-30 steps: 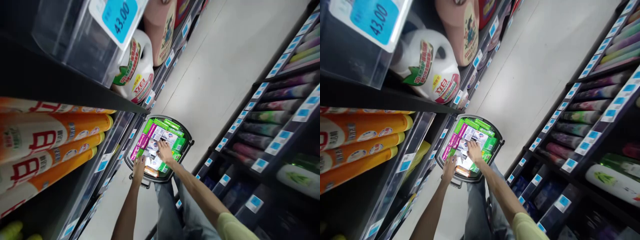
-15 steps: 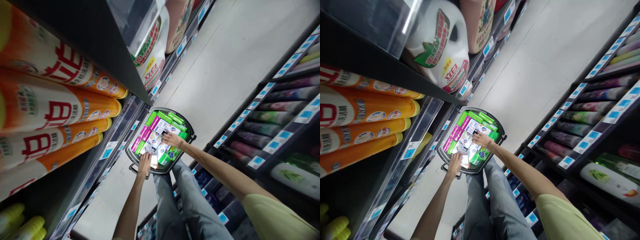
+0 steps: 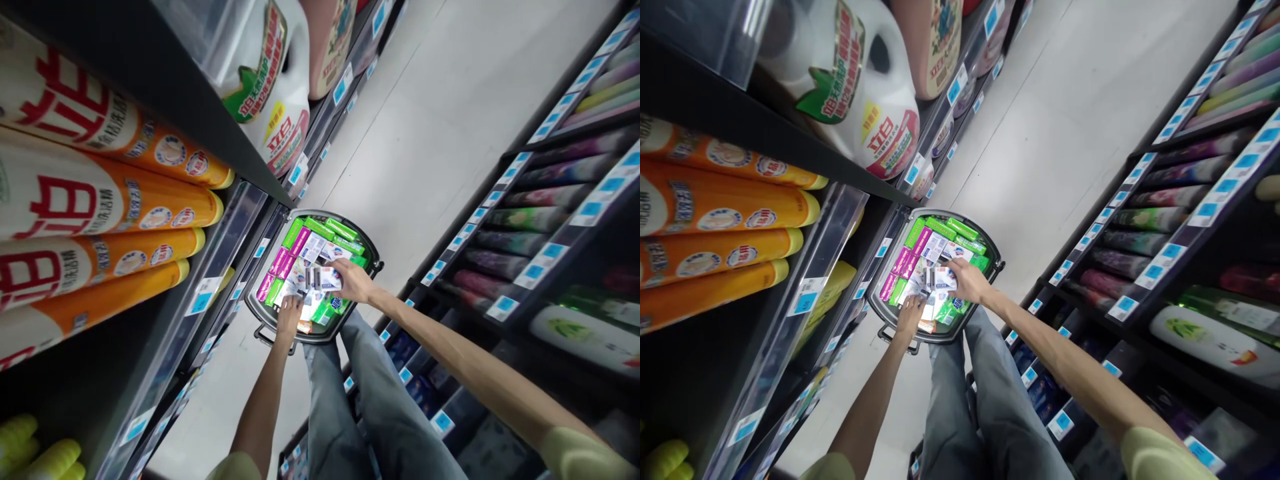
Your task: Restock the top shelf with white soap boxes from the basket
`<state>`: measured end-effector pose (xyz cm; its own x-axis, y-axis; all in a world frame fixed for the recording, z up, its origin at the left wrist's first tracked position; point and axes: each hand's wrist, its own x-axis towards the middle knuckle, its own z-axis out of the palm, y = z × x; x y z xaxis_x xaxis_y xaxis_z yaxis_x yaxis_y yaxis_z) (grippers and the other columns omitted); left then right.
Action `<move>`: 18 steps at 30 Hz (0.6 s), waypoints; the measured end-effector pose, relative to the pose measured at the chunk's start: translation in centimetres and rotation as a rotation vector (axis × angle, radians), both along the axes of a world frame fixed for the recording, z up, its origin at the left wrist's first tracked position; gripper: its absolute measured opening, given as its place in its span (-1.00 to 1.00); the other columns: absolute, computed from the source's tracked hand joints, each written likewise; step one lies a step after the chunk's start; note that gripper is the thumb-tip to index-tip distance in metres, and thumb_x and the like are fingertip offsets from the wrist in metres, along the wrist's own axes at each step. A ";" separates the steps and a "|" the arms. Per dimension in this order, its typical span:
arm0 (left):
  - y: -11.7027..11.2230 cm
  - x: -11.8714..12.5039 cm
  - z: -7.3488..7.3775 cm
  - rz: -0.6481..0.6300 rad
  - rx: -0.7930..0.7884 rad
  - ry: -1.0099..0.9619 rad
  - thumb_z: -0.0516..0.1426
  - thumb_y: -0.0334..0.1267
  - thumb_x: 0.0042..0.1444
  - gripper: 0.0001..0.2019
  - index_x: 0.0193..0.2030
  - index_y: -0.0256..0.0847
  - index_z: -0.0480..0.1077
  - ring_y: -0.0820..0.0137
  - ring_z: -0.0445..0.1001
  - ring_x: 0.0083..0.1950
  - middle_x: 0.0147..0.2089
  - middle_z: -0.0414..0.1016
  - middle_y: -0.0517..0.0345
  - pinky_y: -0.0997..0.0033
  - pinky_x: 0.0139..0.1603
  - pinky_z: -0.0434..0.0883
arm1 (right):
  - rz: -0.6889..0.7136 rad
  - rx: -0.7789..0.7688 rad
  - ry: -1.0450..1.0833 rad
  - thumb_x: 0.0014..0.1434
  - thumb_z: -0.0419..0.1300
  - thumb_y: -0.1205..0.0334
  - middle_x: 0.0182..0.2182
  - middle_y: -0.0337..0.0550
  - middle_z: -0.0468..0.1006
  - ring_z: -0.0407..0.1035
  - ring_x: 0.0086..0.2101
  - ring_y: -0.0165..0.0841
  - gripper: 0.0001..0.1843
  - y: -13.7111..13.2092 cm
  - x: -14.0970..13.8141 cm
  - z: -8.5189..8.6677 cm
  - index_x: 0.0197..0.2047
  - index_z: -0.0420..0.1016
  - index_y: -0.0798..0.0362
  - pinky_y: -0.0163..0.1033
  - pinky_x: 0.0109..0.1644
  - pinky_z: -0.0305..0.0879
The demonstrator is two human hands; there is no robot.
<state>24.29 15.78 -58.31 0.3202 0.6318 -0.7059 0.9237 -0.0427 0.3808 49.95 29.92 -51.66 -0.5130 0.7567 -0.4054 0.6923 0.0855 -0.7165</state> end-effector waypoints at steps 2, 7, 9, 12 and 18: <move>0.1 0.4 0.2 0.082 -0.037 -0.039 0.06 -0.72 0.02 -0.37 0.26 -0.31 0.35 0.08 0.15 0.48 0.34 0.33 -0.23 -0.09 0.55 -0.06 | -0.291 -0.108 0.081 -0.09 0.44 0.15 -0.15 -0.12 0.57 0.47 -0.17 -0.21 -0.31 -1.1 0.8 1.6 0.11 0.42 0.16 -0.20 -0.08 0.41; -0.3 2.2 4.6 0.370 -0.127 -0.199 0.25 -0.58 -0.02 -0.25 0.36 -0.24 0.25 -0.02 0.18 0.47 0.40 0.25 -0.27 -0.15 0.48 0.11 | -0.658 -0.219 0.230 -0.11 0.43 -0.06 -0.31 -0.21 0.56 0.43 -0.33 -0.29 -0.32 -4.0 2.6 5.8 -0.01 0.45 0.18 -0.22 -0.21 0.40; -0.5 3.4 8.2 0.467 -0.164 -0.290 0.31 -0.42 0.05 -0.21 0.42 -0.18 0.16 0.05 0.36 0.36 0.37 0.32 -0.25 -0.02 0.33 0.36 | -0.659 -0.236 0.246 -0.14 0.45 -0.01 -0.29 -0.18 0.59 0.44 -0.32 -0.27 -0.31 -5.2 2.8 8.3 0.01 0.45 0.16 -0.19 -0.19 0.42; -1.2 5.3 15.3 0.724 -0.216 -0.561 0.32 -0.19 0.12 -0.16 0.48 -0.12 0.05 0.11 0.46 0.29 0.36 0.36 -0.25 0.12 0.17 0.50 | -0.575 -0.256 0.264 -0.15 0.44 0.08 -0.27 -0.16 0.61 0.45 -0.30 -0.26 -0.31 -7.0 2.4 13.6 0.06 0.44 0.13 -0.19 -0.16 0.42; -3.4 7.9 31.3 1.515 -0.245 -1.122 0.53 0.01 -0.26 -0.13 0.26 -0.02 0.43 -0.04 0.45 0.29 0.13 0.59 -0.04 -0.02 0.37 0.30 | -0.244 -0.163 0.339 -0.14 0.33 0.15 -0.14 -0.04 0.63 0.52 -0.17 -0.12 -0.37 -11.3 -0.3 25.8 0.06 0.47 0.09 -0.08 -0.02 0.47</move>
